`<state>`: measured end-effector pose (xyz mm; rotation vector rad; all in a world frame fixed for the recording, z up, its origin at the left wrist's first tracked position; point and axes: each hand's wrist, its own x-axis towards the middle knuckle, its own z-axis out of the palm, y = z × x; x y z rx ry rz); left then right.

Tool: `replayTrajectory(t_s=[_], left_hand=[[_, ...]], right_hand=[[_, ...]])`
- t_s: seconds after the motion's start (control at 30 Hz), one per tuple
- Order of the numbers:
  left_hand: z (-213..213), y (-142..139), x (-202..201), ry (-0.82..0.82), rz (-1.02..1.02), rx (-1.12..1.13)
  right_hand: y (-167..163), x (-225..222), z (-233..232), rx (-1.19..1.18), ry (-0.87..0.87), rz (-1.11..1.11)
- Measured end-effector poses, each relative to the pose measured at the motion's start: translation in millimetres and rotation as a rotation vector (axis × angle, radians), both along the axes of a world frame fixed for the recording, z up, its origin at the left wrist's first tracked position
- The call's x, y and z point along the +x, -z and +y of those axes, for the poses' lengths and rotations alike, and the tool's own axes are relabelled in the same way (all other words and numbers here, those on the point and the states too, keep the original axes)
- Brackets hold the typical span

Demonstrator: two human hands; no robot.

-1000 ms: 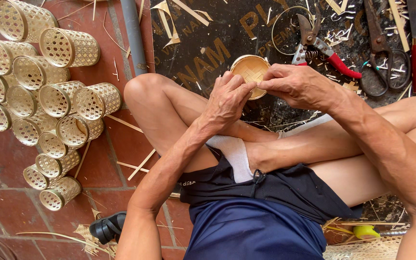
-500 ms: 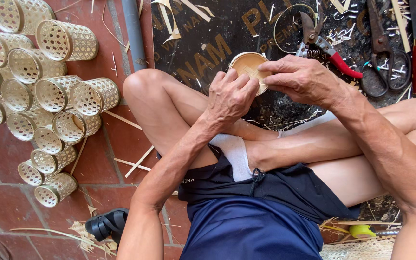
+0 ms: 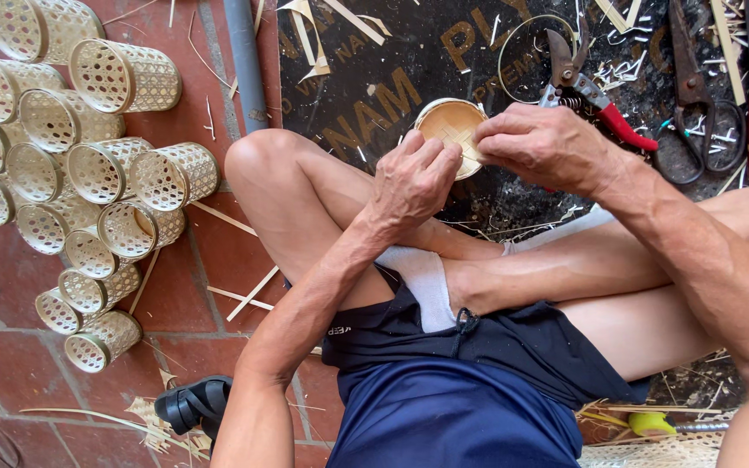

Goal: The person sits on the floor assembling a woven bamboo lampshade. They fit a woven bamboo cylinder over a round bamboo base, press and tuck the rim by hand to seat it, then tap the assembly with a gray plastic pipe to set the rim, and finally press the finished shade into shape.

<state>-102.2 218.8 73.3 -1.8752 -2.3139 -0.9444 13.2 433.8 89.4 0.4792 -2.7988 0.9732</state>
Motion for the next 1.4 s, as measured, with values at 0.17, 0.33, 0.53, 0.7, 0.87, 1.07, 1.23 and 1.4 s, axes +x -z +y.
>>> replayTrajectory(t_s=[0.17, 0.33, 0.53, 0.7, 0.87, 1.07, 1.23, 1.4], left_hand=[[-1, 4, -2, 0.018, 0.008, 0.005], [-2, 6, -2, 0.046, -0.004, 0.024], [-6, 10, -1, 0.030, -0.069, 0.035], [-3, 14, -4, 0.044, -0.074, -0.003], [1, 14, -9, 0.115, -0.157, -0.007], [-1, 15, -21, 0.216, -0.237, -0.021], [-4, 16, -24, 0.257, -0.238, 0.004], [-14, 14, -26, 0.300, -0.267, -0.013]], right_hand=[[0, -5, 0, -0.102, 0.030, -0.097], [-10, -3, -12, -0.050, 0.095, -0.043], [-5, 14, -53, -0.057, 0.341, -0.012], [5, 19, -53, -0.073, 0.332, 0.027], [3, 18, -45, -0.102, 0.315, 0.000], [3, 13, -37, -0.162, 0.260, -0.022], [6, 13, -35, -0.169, 0.260, -0.062], [8, 14, -37, -0.177, 0.269, -0.056]])
